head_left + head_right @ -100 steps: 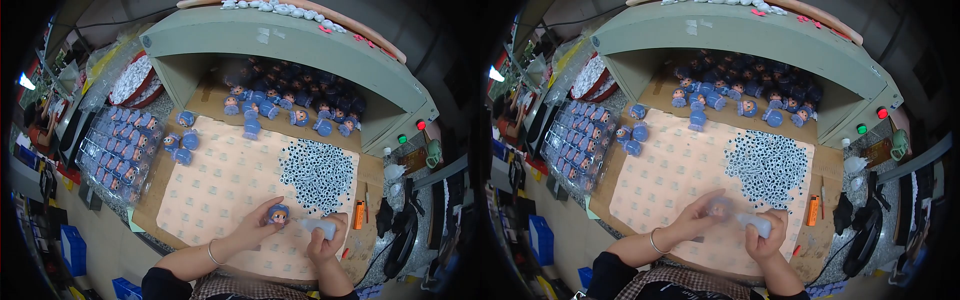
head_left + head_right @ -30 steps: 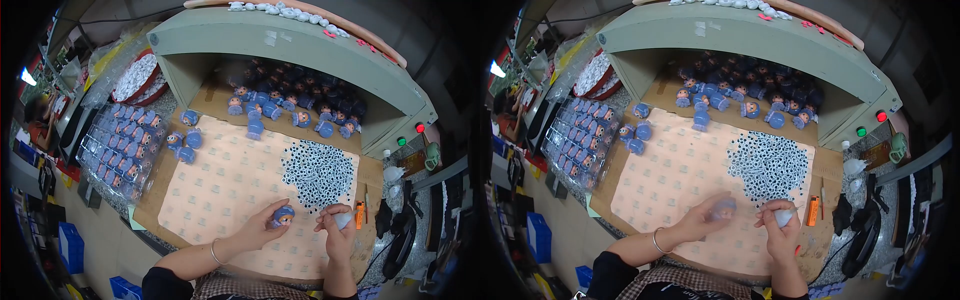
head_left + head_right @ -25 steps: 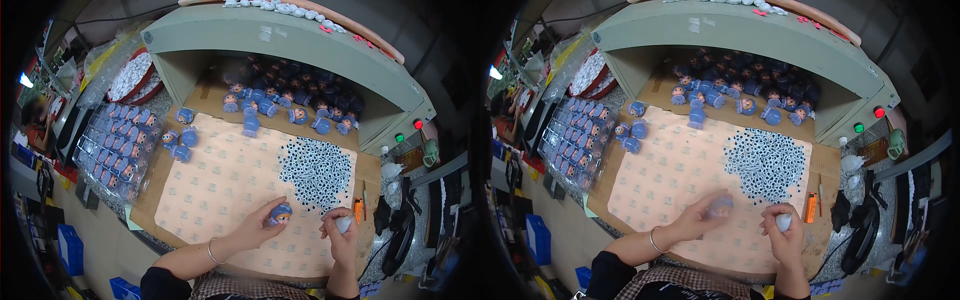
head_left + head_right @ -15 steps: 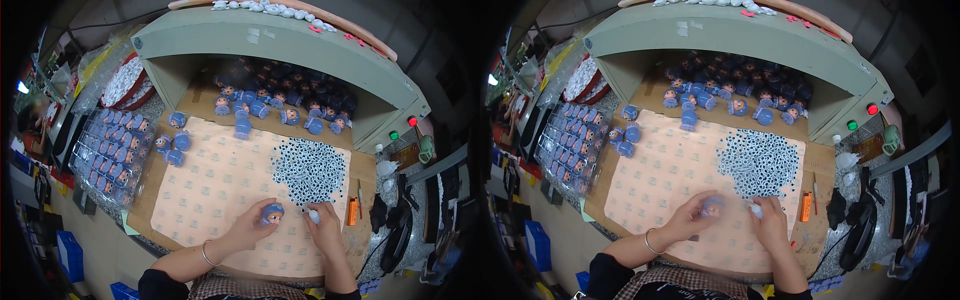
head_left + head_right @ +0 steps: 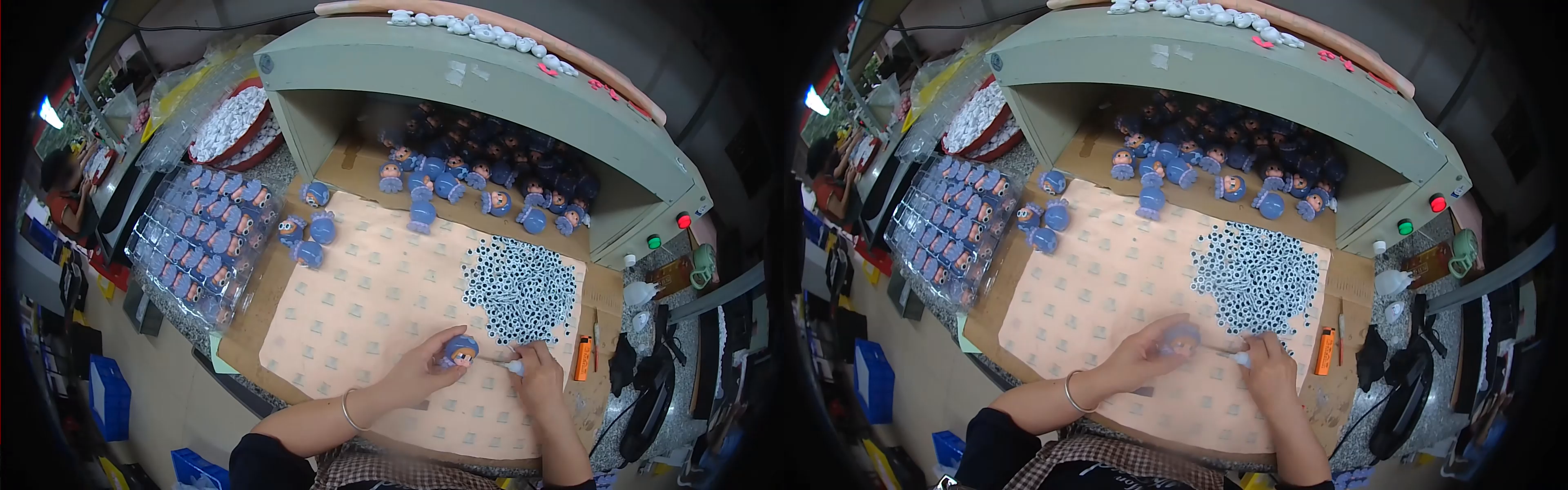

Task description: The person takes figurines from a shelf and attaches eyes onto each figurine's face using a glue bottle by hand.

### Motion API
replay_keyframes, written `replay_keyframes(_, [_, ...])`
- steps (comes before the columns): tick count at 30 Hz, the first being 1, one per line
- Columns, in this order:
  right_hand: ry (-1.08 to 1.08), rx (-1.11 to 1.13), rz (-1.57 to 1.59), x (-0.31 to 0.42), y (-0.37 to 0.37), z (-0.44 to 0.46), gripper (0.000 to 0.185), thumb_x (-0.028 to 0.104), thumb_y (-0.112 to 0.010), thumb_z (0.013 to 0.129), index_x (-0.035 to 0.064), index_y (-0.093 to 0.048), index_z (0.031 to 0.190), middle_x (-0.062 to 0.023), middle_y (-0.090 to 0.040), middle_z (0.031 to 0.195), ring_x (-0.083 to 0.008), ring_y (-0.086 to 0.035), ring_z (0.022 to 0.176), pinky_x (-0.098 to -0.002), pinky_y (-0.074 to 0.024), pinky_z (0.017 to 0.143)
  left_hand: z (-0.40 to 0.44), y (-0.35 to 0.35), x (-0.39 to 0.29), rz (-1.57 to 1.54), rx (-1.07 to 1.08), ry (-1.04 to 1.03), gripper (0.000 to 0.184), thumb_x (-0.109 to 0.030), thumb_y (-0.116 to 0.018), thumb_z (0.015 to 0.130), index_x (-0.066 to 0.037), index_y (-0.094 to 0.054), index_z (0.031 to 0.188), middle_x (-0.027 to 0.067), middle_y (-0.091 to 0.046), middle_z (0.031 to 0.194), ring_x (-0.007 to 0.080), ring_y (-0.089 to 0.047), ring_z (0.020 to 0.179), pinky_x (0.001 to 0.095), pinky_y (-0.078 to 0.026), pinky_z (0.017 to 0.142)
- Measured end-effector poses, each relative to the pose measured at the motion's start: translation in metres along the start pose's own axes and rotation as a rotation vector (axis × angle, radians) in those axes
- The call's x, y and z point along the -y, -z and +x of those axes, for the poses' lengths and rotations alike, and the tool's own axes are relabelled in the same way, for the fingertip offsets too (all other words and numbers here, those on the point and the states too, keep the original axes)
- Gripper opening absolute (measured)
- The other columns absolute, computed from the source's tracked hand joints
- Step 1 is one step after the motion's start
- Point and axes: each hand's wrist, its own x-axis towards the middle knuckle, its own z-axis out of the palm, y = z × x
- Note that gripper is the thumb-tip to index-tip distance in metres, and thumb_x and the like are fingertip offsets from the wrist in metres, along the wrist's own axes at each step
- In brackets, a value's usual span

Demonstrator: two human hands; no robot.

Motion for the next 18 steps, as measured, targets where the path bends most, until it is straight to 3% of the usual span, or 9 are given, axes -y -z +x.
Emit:
replay_keyframes(3, [-0.073, -0.183, 0.182, -0.003, 0.0, 0.0, 0.014, 0.0, -0.06, 0.071, 0.0015, -0.056, 0.084, -0.008, -0.054, 0.082, -0.0206, -0.058, 0.064, -0.0276, -0.0472, 0.053, 0.002, -0.001, 0.012, -0.044, -0.02, -0.071, 0.052, -0.006, -0.059, 0.08, -0.004, -0.035, 0.127, 0.0064, -0.047, 0.116, 0.0115, -0.047, 0.102, 0.0247, -0.04, 0.084])
replay_keyframes(6, [-0.589, -0.121, 0.974, 0.016, 0.018, 0.004, 0.005, 0.0, -0.055, 0.078, -0.0005, -0.055, 0.082, -0.007, -0.056, 0.076, -0.0138, -0.058, 0.061, -0.0228, -0.046, 0.05, 0.002, -0.001, 0.019, -0.089, -0.016, -0.086, 0.051, -0.006, -0.059, 0.081, -0.003, -0.036, 0.126, 0.0067, -0.048, 0.116, 0.0119, -0.048, 0.102, 0.0254, -0.041, 0.084])
replay_keyframes(9, [-0.428, -0.132, 1.138, 0.035, 0.021, 0.009, 0.003, 0.001, -0.054, 0.08, -0.0021, -0.054, 0.082, -0.0062, -0.055, 0.07, -0.0104, -0.056, 0.059, -0.0214, -0.0454, 0.047, 0.001, 0.002, 0.008, 0.018, 0.001, -0.062, 0.054, -0.009, -0.059, 0.08, -0.003, -0.032, 0.126, 0.0106, -0.045, 0.114, 0.0153, -0.048, 0.103, 0.0252, -0.045, 0.084])
replay_keyframes(12, [-0.473, 0.047, 1.281, 0.039, 0.016, 0.012, 0.004, -0.001, -0.054, 0.079, -0.0031, -0.054, 0.083, -0.0073, -0.055, 0.068, -0.0112, -0.055, 0.057, -0.0221, -0.0459, 0.046, 0.003, 0.004, 0.017, -0.012, 0.001, -0.117, 0.054, -0.009, -0.059, 0.08, -0.003, -0.032, 0.126, 0.0108, -0.045, 0.114, 0.0157, -0.048, 0.104, 0.0256, -0.045, 0.084])
replay_keyframes(18, [-0.572, 0.026, 1.405, 0.038, 0.012, 0.014, 0.007, -0.002, -0.056, 0.078, -0.0031, -0.055, 0.085, -0.0086, -0.057, 0.068, -0.0115, -0.055, 0.056, -0.022, -0.0451, 0.046, 0.003, 0.003, 0.011, 0.014, 0.005, -0.075, 0.055, -0.009, -0.06, 0.079, -0.003, -0.031, 0.127, 0.0107, -0.044, 0.115, 0.0164, -0.048, 0.105, 0.0267, -0.044, 0.085])
